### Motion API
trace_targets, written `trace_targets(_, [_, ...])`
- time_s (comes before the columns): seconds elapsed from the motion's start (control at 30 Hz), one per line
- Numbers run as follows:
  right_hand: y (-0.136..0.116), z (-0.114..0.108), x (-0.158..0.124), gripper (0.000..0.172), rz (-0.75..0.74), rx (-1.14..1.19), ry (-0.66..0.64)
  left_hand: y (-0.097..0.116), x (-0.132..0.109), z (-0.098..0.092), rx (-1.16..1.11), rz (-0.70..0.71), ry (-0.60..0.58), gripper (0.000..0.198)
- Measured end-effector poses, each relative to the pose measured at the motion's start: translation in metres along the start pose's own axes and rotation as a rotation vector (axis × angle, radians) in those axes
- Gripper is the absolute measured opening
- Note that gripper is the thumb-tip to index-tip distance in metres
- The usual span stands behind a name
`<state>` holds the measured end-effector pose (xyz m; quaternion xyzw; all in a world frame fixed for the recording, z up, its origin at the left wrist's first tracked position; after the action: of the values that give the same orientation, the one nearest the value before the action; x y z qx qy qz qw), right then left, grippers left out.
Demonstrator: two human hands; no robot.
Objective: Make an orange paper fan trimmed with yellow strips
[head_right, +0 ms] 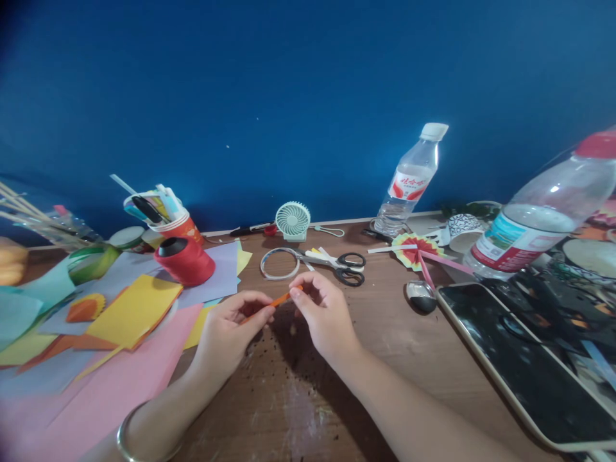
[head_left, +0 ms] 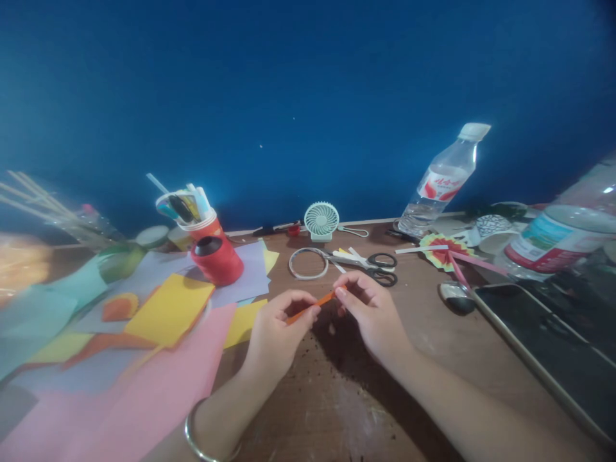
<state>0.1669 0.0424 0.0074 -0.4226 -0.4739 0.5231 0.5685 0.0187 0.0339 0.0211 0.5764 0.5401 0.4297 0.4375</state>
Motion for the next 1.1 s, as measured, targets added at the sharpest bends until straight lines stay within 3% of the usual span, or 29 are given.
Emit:
trace_targets(0.3, [0.001, 0.002, -0.001, 0.009, 0.015, -0.002, -0.100, -0.006, 0.002, -0.004, 0.062, 0.047, 0.017, 0.009])
trace_targets(0.47, [-0.004, 0.002, 0.002, 0.007, -0.037, -0.251, -0.138, -0.007, 0.003, -0.004, 0.088, 0.048, 0.010, 0.008])
trace_targets(0.63, [-0.006, -0.004, 0.005, 0.003, -0.027, -0.359, -0.084, -0.003, 0.007, -0.009, 0.065, 0.096, 0.046, 0.006])
trace_targets(0.97, [0.006, -0.005, 0.009, 0.010, 0.118, -0.031, -0.037, -0.008, 0.009, -0.014, -0.050, 0.082, 0.119, 0.006])
trace_targets(1.1, [0.006, -0.006, 0.009, 0.024, 0.092, 0.038, -0.022, -0.011, 0.011, -0.012, -0.138, 0.063, 0.107, 0.010])
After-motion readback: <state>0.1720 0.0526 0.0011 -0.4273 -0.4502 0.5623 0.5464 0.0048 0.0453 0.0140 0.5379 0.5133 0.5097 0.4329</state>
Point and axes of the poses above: each hand's wrist, its own x-axis towards the middle knuckle, its own z-axis out of the palm, y = z × x, the point moved 5 cm from there along x, towards the middle knuckle
